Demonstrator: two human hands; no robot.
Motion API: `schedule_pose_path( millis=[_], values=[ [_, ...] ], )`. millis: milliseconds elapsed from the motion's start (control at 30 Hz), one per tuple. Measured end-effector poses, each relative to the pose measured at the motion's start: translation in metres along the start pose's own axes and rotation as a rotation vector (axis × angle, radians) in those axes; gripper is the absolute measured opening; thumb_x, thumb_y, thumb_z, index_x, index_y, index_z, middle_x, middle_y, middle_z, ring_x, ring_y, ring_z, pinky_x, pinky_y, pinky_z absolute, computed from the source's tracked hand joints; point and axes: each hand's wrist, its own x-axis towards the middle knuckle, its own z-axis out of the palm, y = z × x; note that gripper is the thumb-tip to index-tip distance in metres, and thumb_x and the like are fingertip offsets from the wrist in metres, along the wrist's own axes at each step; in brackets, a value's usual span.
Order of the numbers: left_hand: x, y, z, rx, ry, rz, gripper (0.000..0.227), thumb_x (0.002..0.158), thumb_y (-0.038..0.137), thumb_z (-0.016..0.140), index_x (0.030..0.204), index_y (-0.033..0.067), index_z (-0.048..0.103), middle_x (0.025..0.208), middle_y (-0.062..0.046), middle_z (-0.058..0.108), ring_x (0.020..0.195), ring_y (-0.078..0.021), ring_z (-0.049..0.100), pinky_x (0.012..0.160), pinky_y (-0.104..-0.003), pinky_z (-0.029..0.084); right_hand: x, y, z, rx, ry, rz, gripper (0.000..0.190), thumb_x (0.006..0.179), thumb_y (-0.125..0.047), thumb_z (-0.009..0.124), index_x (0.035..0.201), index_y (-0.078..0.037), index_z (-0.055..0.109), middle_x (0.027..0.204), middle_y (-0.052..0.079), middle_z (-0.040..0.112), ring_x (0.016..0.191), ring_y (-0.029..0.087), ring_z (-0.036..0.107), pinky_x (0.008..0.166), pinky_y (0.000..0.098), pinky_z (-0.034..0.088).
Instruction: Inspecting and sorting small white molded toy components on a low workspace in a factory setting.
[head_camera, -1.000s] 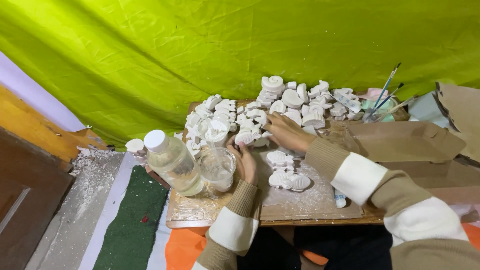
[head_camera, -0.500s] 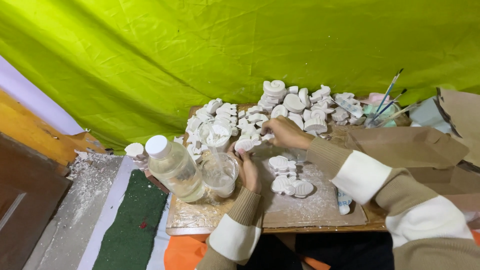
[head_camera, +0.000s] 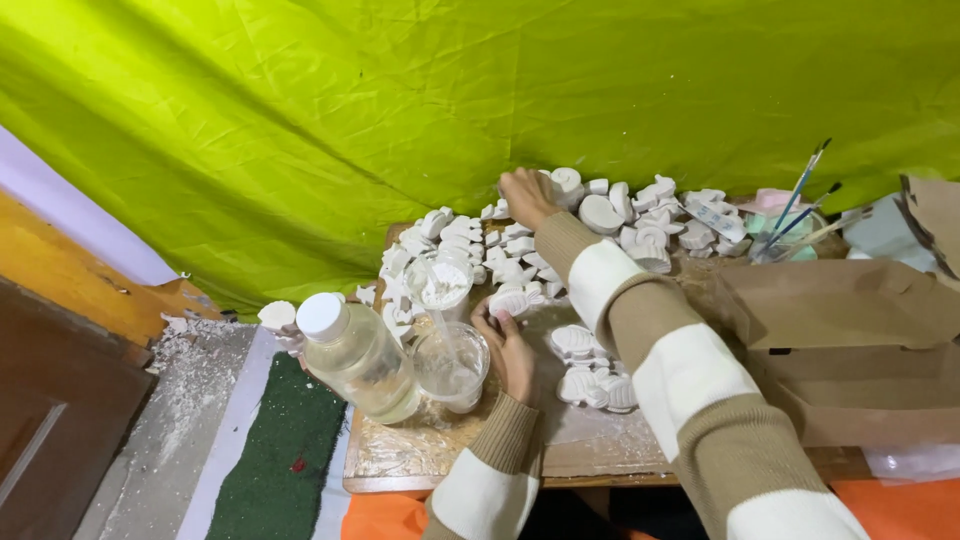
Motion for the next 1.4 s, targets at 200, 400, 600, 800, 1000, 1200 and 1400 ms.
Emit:
schedule_pose_path(
  millis=[200, 400, 600, 800, 1000, 1200, 1400],
  values=[
    [0.003, -0.006, 0.002, -0.034, 0.01, -0.03, 0.029, 0.107, 0.015, 0.048, 0.135, 0.0141, 0.047, 0.123, -0.018, 0.058, 0.103, -0.0245, 0.058, 0.086, -0.031, 0.06, -0.022, -0.024, -0.033, -0.063, -0.083, -0.001, 0.014, 0.08, -0.002, 0.074, 0.094, -0.002, 0.075, 0.09, 0.021, 0.074, 0.09, 0.039, 0.074, 0.08, 0.0494, 0.059],
    [-0.006, 0.012, 0.006, -0.063, 0.01, -0.034, 0.029, 0.106, 0.014, 0.049, 0.135, 0.0138, 0.048, 0.122, -0.016, 0.058, 0.102, -0.022, 0.055, 0.086, -0.028, 0.058, -0.027, -0.03, -0.041, -0.07, -0.116, -0.085, 0.012, 0.084, 0.006, 0.065, 0.087, 0.001, 0.075, 0.085, 0.024, 0.074, 0.084, 0.039, 0.075, 0.072, 0.0466, 0.06],
    [-0.01, 0.02, 0.006, -0.067, -0.006, -0.05, 0.028, 0.106, 0.013, 0.047, 0.135, 0.0123, 0.047, 0.12, -0.013, 0.057, 0.1, -0.0201, 0.054, 0.084, -0.027, 0.057, -0.013, -0.016, -0.019, 0.015, -0.098, -0.094, 0.007, 0.082, 0.006, 0.068, 0.078, 0.002, 0.072, 0.077, 0.024, 0.072, 0.077, 0.038, 0.074, 0.068, 0.0449, 0.06],
    [-0.014, 0.019, 0.005, -0.099, -0.023, -0.014, 0.026, 0.106, 0.011, 0.048, 0.132, 0.0093, 0.048, 0.119, -0.013, 0.057, 0.098, -0.0182, 0.053, 0.08, -0.027, 0.056, -0.039, -0.048, -0.093, 0.249, -0.121, -0.171, 0.008, 0.086, -0.004, 0.073, 0.092, -0.001, 0.078, 0.087, 0.024, 0.075, 0.089, 0.042, 0.074, 0.079, 0.0503, 0.058],
    [-0.01, 0.013, 0.005, -0.114, -0.008, -0.01, 0.026, 0.105, 0.013, 0.052, 0.131, 0.0099, 0.05, 0.116, -0.012, 0.06, 0.093, -0.0175, 0.054, 0.078, -0.026, 0.055, -0.113, -0.087, -0.181, 0.311, -0.815, -0.212, 0.037, 0.078, -0.031, 0.081, 0.108, -0.01, 0.078, 0.094, 0.014, 0.079, 0.087, 0.024, 0.073, 0.082, 0.0375, 0.061],
    [-0.009, 0.031, 0.01, -0.106, -0.077, -0.009, 0.047, 0.103, 0.016, 0.057, 0.146, 0.0157, 0.037, 0.125, -0.018, 0.059, 0.101, -0.022, 0.062, 0.088, -0.035, 0.059, -0.131, -0.061, -0.146, 0.293, -0.799, -0.224, 0.029, 0.077, -0.031, 0.082, 0.1, -0.014, 0.079, 0.088, 0.008, 0.079, 0.086, 0.024, 0.073, 0.082, 0.0399, 0.059],
    [-0.027, 0.05, 0.019, -0.074, -0.182, 0.169, 0.042, 0.097, 0.007, 0.062, 0.136, 0.0071, 0.046, 0.119, -0.019, 0.063, 0.105, -0.0232, 0.061, 0.092, -0.042, 0.053, -0.08, -0.035, -0.12, 0.398, -0.468, -0.05, 0.032, 0.082, -0.027, 0.079, 0.107, -0.007, 0.074, 0.101, 0.016, 0.076, 0.1, 0.036, 0.071, 0.089, 0.0472, 0.054]
  ],
)
